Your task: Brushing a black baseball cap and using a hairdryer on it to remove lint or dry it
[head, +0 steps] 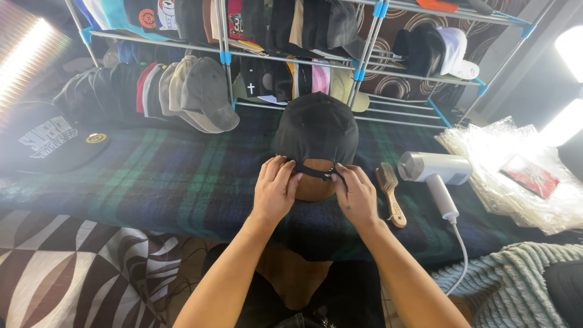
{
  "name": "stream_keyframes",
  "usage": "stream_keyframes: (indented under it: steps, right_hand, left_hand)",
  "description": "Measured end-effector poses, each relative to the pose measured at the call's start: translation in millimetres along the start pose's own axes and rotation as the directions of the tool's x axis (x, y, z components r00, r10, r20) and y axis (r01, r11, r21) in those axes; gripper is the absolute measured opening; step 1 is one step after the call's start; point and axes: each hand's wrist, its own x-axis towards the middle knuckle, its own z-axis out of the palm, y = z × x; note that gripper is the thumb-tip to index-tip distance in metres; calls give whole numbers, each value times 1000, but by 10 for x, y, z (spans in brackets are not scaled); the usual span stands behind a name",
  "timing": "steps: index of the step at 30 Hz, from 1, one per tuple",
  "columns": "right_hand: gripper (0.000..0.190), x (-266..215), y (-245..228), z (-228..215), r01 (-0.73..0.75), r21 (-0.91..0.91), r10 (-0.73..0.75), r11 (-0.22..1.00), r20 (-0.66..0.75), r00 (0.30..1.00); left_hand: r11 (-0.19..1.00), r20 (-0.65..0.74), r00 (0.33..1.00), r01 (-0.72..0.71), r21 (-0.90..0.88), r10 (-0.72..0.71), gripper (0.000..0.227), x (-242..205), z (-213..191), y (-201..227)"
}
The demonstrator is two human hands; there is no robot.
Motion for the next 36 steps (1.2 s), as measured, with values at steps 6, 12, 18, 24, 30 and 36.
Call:
stream_keyframes:
  steps: [6,12,18,24,30,36]
  right_hand:
    - [12,97,25,-12,61,14,-60,998,-53,997]
    - [8,127,11,-44,61,53,-56,997,-87,995]
    - [25,-110,523,-539,-188,-224,205,956,53,977]
    - [64,-540,1062,-715,-460,-696,823,552,368,432]
    - [39,-15,737,-813,-545,-576,782,609,324,532]
    - [47,897,-267,-1133,-549,15,518,836,311,797]
  left_hand:
    - [995,-5,999,-35,94,36,26,-68,18,-61]
    - [992,-42,999,-23,123,29,26,-104,49,-48]
    - [986,-41,999,-18,164,25,30,-20,-17,111]
    - [970,-5,998,-58,238,61,36,-44,-19,438]
    - [957,-17,999,-36,288,43,42,-82,-83,448]
    - [960,27,1000,-13,281,6,51,-222,-12,447]
